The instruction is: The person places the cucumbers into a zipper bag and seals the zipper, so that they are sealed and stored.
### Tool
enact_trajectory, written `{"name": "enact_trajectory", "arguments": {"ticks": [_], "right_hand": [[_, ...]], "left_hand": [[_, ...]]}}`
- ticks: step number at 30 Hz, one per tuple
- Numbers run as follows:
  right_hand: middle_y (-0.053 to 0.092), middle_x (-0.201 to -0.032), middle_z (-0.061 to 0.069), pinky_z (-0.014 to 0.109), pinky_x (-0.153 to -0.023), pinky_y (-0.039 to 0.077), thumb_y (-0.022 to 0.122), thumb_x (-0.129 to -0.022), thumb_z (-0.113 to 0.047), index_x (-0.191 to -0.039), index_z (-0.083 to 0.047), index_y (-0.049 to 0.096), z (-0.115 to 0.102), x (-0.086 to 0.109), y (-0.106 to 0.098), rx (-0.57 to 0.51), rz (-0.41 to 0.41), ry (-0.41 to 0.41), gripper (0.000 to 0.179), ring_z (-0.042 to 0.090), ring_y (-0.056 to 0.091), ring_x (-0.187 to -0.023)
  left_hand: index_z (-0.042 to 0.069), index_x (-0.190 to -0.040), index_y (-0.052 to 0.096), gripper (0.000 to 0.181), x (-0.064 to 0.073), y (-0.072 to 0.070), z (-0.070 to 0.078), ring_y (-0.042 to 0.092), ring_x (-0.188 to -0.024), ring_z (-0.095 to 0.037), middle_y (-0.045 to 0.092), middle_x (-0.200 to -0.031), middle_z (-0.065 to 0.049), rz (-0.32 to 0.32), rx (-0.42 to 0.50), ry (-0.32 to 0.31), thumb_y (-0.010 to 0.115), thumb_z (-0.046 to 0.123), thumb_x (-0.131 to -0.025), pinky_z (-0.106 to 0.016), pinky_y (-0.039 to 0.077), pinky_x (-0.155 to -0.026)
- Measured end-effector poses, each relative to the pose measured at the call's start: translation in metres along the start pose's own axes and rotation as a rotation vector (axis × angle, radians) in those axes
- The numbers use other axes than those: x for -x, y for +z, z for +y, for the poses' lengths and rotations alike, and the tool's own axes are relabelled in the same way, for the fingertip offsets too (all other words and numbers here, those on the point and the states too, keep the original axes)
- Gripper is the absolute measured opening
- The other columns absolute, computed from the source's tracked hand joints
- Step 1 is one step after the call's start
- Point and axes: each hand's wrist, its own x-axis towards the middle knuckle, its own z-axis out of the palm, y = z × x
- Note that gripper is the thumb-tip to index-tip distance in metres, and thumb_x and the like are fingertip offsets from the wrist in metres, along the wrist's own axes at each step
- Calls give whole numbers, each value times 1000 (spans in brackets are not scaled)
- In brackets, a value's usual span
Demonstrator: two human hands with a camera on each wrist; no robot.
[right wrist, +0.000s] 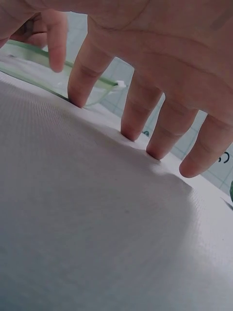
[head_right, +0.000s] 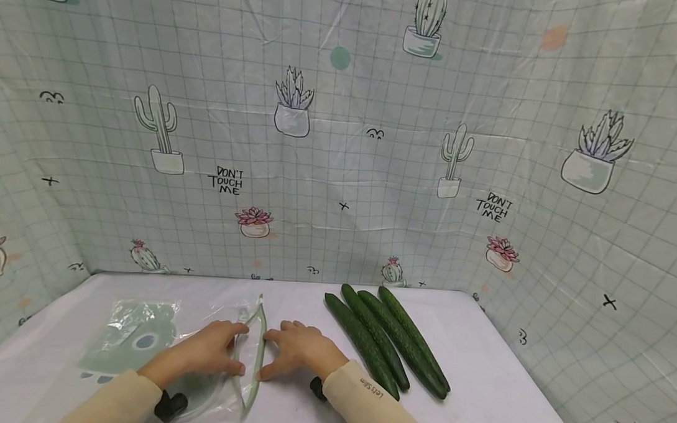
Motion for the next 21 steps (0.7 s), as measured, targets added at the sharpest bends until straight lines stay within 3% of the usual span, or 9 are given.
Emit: {"name": "enact_trajectory", "arguments": {"ticks": [4,8,16,21], "right_hand": [[38,-148,2,52,-97,40,67,-73,-68,-140,-38,48,0,0,0,-13,-5,-1,75,23,35,-136],[38,-148,2,52,-97,40,66,-73,-69,-139,-39,48,-1,0,0,-14,-7,1,75,22,35,-136],[38,-148,1,52,-97,39,67,-73,-68,-139,-39,48,-1,2,-1,-25,-12,7,75,22,34,-136],[38,-148,2,52,-97,40,66,-73,-68,-139,-39,48,-2,2,-2,-26,-12,6,75,22,35,-136]], "left_hand": [[-9,-123,55,69,-2,3,1,56,-85,-21,63,-97,-9,-20,94,-32,86,19,-68,-44,46,-80],[-10,-124,54,67,-6,7,2,54,-86,-19,62,-95,-7,-15,110,-74,84,14,-70,-43,46,-82],[-13,-121,55,64,-8,9,8,50,-77,-18,55,-83,-5,69,155,-161,84,5,-67,-36,45,-70],[-11,-122,54,63,-8,6,11,49,-70,-18,49,-81,-6,102,233,-221,81,0,-67,-32,43,-60]]}}
